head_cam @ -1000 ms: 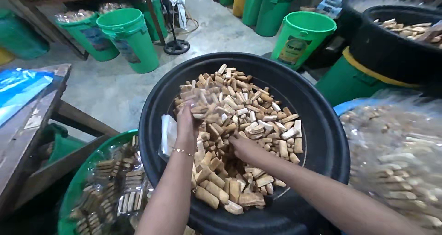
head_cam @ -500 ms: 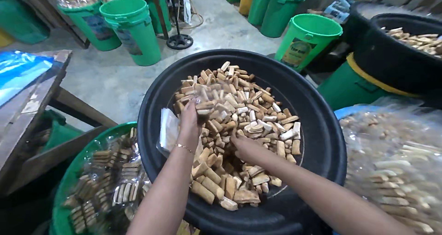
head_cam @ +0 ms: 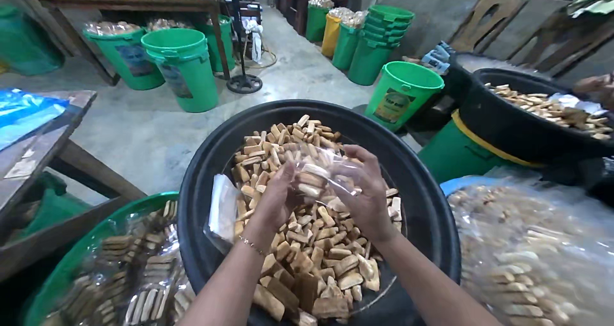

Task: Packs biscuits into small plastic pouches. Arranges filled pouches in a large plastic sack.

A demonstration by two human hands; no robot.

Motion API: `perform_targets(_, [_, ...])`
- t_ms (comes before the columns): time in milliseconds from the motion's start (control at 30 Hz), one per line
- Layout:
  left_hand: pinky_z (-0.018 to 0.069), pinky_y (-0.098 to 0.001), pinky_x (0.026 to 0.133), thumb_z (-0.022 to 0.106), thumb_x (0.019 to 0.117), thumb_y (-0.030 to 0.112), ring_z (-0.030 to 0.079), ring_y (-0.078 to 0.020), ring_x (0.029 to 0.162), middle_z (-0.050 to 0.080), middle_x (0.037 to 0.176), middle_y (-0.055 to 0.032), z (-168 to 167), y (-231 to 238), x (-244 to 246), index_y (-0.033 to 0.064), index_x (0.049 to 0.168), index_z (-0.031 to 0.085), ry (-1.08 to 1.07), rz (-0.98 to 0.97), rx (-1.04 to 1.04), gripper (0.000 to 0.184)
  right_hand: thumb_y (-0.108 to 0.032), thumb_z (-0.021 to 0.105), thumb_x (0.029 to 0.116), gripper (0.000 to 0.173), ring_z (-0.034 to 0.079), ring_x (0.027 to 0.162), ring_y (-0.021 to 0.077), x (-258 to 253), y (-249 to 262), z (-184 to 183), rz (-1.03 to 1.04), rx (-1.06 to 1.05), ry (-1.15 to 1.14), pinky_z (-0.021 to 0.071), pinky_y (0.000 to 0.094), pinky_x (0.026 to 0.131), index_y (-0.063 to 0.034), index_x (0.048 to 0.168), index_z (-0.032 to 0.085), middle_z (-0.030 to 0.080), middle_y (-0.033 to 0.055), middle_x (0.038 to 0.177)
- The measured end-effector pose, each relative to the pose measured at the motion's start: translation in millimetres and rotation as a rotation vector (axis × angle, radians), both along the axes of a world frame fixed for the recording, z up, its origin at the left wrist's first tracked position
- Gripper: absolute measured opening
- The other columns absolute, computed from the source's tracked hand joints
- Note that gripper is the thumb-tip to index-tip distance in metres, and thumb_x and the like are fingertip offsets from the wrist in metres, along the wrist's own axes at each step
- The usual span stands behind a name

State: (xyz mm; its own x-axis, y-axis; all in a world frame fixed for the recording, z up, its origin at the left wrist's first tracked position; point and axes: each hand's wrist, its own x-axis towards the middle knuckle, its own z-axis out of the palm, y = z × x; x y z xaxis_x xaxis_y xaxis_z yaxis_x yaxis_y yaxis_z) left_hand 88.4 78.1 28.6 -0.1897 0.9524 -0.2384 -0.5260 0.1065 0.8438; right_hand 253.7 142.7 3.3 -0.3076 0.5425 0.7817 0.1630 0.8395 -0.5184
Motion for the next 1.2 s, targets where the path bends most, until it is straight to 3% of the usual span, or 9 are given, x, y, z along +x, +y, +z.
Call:
perform_targets(167, [0.0592,-0.0263,0.072,0.044,0.1077,0.009,0.068,-0.0099,0.077,0.067,0.089,-0.003,0,-4,-5,0.0023,0.118,0.055,0.066,-0.069,0.053,0.017,-0.018,0.062,0.0981,0.023,0.062,0.117,0.0177,-2,-4,10,0.103,-0.116,-0.191,0.0534,0.0324,0.098,-0.0099,0.113,0.078,0.066,0.0141,0.124])
perform_targets(333, [0.0589,-0.0244,0.069,0.041,0.1102,0.03,0.068,-0.0079,0.075,0.069,0.087,-0.0001,-25,5,-44,0.0105,0.116,0.061,0.039,0.259,0.148,0.029,-0.006,0.052,0.1007,0.02,0.068,0.084,0.0104,-11,-11,3,0.126,-0.386,-0.305,0.0598,0.0292,0.076,0.0018,0.113,0.066,0.068,0.0096,0.104])
perform_targets(467, [0.0596,-0.0251,0.071,0.042,0.1099,0.035,0.07,-0.0111,0.083,0.071,0.098,-0.0028,-23,14,-62,0.0121,0.124,0.062,-0.097,0.465,0.153,0.034,-0.006,0.053,0.1022,0.034,0.057,0.126,0.0428,-43,-41,-12,0.37,-0.569,-1.219,0.0462,0.0561,0.106,0.0041,0.134,0.06,0.058,0.028,0.134])
perform_targets(567, [0.0604,-0.026,0.074,0.041,0.1104,0.031,0.071,-0.0115,0.085,0.072,0.101,-0.0037,-22,14,-56,0.0107,0.126,0.06,-0.101,0.435,0.191,0.032,0.001,0.059,0.0975,0.041,0.047,0.137,0.045,-60,-62,-22,0.358,-0.583,-1.428,0.0426,0.056,0.11,0.0051,0.138,0.055,0.051,0.0284,0.144])
perform_targets(667, [0.0587,-0.0221,0.074,0.045,0.109,0.035,0.07,-0.0077,0.088,0.071,0.114,0.0007,-20,6,-53,0.0182,0.133,0.058,-0.041,0.374,0.15,0.032,-0.003,0.056,0.1006,0.036,0.061,0.121,0.0407,-46,-57,-7,0.334,-0.727,-1.216,0.0487,0.0544,0.102,0.0048,0.136,0.054,0.06,0.0269,0.13])
perform_targets(767, [0.0591,-0.0232,0.073,0.044,0.1095,0.031,0.07,-0.0091,0.086,0.07,0.11,-0.0004,-14,6,-48,0.016,0.129,0.059,-0.135,0.385,0.134,0.029,-0.013,0.064,0.0982,0.027,0.07,0.09,0.0218,-4,-45,6,0.141,-0.562,-0.537,0.0595,0.0386,0.082,0.0046,0.118,0.066,0.07,0.0167,0.104])
perform_targets(900, [0.0601,-0.0252,0.075,0.037,0.1112,0.03,0.071,-0.0099,0.084,0.072,0.105,-0.0014,-9,7,-26,0.0143,0.132,0.06,-0.14,0.227,0.136,0.034,-0.024,0.068,0.0954,0.023,0.061,0.091,-0.0048,17,-23,20,-0.071,-0.194,0.032,0.0534,0.0157,0.082,-0.0069,0.11,0.063,0.065,-0.0067,0.101])
perform_targets(1100, [0.0606,-0.0294,0.079,0.039,0.1095,0.017,0.071,-0.0129,0.083,0.072,0.094,-0.0046,-7,-5,-10,0.0082,0.121,0.063,-0.105,0.029,0.179,0.028,-0.029,0.069,0.0975,0.018,0.055,0.121,0.0221,-17,7,20,0.016,0.24,-0.045,0.0466,0.0342,0.103,-0.0129,0.103,0.075,0.058,0.016,0.128])
perform_targets(1200, [0.0609,-0.029,0.076,0.038,0.1097,0.023,0.071,-0.0115,0.082,0.072,0.094,-0.0021,-10,-4,-27,0.0112,0.121,0.062,-0.057,0.142,0.272,0.029,-0.024,0.058,0.1044,0.026,0.058,0.123,0.0127,-23,11,25,0.173,0.02,-0.024,0.0522,0.0275,0.102,-0.007,0.115,0.074,0.057,0.0114,0.135])
